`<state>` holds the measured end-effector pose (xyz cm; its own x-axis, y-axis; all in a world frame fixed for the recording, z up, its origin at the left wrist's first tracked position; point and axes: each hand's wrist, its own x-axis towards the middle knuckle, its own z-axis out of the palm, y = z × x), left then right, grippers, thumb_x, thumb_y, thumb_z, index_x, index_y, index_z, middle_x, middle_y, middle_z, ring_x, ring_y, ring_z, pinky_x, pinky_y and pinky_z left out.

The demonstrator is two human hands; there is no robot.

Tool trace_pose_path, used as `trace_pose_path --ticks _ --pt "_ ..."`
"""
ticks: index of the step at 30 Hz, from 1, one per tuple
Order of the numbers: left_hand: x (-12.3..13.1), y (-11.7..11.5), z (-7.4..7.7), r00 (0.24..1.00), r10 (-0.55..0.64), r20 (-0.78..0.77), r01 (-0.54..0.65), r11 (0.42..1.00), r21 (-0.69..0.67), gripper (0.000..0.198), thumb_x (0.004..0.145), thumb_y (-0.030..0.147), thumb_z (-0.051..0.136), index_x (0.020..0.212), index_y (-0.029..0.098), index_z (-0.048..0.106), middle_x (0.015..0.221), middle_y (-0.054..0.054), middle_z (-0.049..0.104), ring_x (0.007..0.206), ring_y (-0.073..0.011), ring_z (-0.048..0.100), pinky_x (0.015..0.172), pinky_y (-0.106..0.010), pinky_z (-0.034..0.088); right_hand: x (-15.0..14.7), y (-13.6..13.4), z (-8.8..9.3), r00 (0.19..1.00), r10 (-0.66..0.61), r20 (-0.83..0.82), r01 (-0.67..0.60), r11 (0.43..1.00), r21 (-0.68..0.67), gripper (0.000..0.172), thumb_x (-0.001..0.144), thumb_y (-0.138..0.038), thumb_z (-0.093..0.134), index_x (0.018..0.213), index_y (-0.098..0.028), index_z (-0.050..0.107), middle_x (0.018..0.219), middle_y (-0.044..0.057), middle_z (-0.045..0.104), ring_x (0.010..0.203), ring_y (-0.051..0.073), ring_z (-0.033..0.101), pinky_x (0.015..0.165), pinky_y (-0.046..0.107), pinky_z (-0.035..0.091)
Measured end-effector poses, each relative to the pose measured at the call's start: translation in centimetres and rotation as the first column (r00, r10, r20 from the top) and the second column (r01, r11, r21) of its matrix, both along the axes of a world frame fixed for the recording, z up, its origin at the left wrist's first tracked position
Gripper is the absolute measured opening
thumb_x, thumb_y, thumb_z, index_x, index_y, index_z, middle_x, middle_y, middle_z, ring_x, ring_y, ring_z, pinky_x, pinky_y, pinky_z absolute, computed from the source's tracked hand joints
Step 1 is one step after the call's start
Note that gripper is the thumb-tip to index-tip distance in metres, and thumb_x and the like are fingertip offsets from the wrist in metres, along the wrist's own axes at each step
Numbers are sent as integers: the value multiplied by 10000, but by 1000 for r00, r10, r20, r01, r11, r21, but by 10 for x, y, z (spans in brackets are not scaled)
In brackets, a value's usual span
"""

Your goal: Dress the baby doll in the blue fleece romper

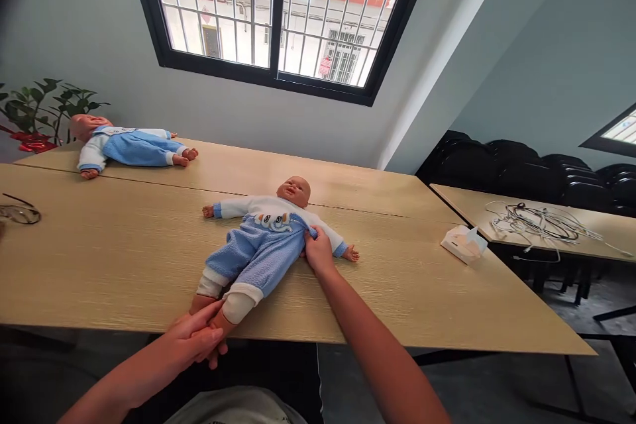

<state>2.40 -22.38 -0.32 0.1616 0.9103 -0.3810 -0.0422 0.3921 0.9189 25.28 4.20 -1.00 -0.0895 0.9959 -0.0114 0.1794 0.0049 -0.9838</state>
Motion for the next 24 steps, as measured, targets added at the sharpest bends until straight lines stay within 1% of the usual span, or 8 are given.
trace_pose_path --ticks 3,6,8,11,16,20,22,24 --pt "28 -1 -4 999 -4 -31 3 1000 -17 847 956 566 585 1644 182 274 1139 -108 693 965 -241 661 962 -416 503 -7 -24 -4 994 -111 17 110 993 49 718 819 -563 673 1406 -178 524 1241 132 682 1024 269 687 837 358 590" --pt "59 1 -11 999 -35 -36 37 998 41 886 951 503 637 1662 188 212 1263 -118 669 1149 -273 621 1084 -427 438 -9 -62 -8 988 -152 31 149 985 88 952 832 -628 674 1597 -200 301 1647 164 342 1416 317 500 1126 390 474" --pt "75 3 -11 996 -92 -18 93 993 66 876 949 476 655 1658 196 225 1242 -110 684 1163 -280 616 1071 -423 448 -6 -84 -7 995 -76 65 71 994 85 1076 796 -616 735 1642 -217 204 1699 161 229 1497 338 409 1199 425 408" --pt "81 11 3 969 -242 57 237 968 77 824 964 460 639 1652 230 249 1254 -104 698 1105 -262 656 978 -392 506 2 -97 2 992 44 119 -54 995 83 1031 764 -500 785 1618 -216 281 1673 158 304 1531 339 357 1241 477 354" --pt "56 30 48 925 -369 93 367 929 34 752 959 481 649 1619 288 343 1172 -105 740 975 -245 734 805 -348 581 22 -83 15 985 132 111 -137 990 35 794 794 -403 733 1514 -220 455 1488 149 550 1354 336 568 1121 519 495" --pt "15 68 57 992 -124 -33 128 970 208 539 964 583 593 1389 251 601 1131 -106 725 886 -236 719 630 -308 584 34 -75 11 972 164 171 -173 984 43 745 825 -391 681 1514 -237 444 1409 138 594 1242 322 639 1016 508 568" --pt "-11 102 47 977 110 -182 -34 926 376 474 959 563 596 1290 228 658 1150 -100 720 864 -221 702 638 -308 570 37 -74 12 949 154 275 -183 980 84 703 838 -386 646 1494 -220 455 1442 160 549 1246 329 627 1017 522 560" --pt "-36 142 31 909 292 -298 -112 858 501 436 944 530 612 1206 190 687 1145 -109 725 970 -250 694 782 -360 579 32 -72 20 905 75 419 -181 959 220 656 862 -385 619 1473 -199 470 1502 185 473 1344 349 544 1097 562 490"
